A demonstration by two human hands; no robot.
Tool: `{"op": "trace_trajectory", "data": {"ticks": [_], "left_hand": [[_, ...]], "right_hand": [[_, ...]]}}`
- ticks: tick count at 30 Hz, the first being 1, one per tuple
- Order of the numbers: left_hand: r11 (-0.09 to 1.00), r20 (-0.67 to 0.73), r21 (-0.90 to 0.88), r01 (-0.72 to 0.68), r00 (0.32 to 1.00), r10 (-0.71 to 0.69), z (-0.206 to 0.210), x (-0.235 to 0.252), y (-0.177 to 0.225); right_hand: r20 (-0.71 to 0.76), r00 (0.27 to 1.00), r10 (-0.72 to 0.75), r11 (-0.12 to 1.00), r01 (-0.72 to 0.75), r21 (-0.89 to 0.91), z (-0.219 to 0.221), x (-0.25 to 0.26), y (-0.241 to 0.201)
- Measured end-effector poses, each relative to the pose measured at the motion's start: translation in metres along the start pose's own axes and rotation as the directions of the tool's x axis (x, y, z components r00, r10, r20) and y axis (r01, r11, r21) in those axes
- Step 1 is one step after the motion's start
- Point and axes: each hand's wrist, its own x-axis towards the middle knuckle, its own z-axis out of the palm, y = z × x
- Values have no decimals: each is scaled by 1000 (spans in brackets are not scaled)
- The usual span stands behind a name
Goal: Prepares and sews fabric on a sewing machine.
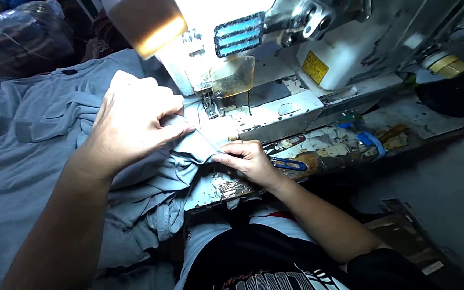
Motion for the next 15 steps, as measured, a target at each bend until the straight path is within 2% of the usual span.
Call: {"op": "trace_trajectory", "data": {"ticks": [3, 6, 10, 15], "left_hand": [[999, 7, -46, -10, 1000, 10, -3, 1, -2], [1000, 29, -9, 16, 999, -16, -1, 3, -11], [997, 10, -72, -24, 1000, 25, -10, 0, 2], [996, 12, -88, 0, 1000, 1, 2, 0, -10]], "right_hand": [[-8, 999, 40, 998, -39, 45, 1, 0, -2], [-19, 998, 53, 997, -51, 55, 3, 0, -4], [-10, 999, 49, 995, -48, 87, 2, -4, -4], [-16, 1000, -22, 999, 22, 24, 0, -2, -2]]}}
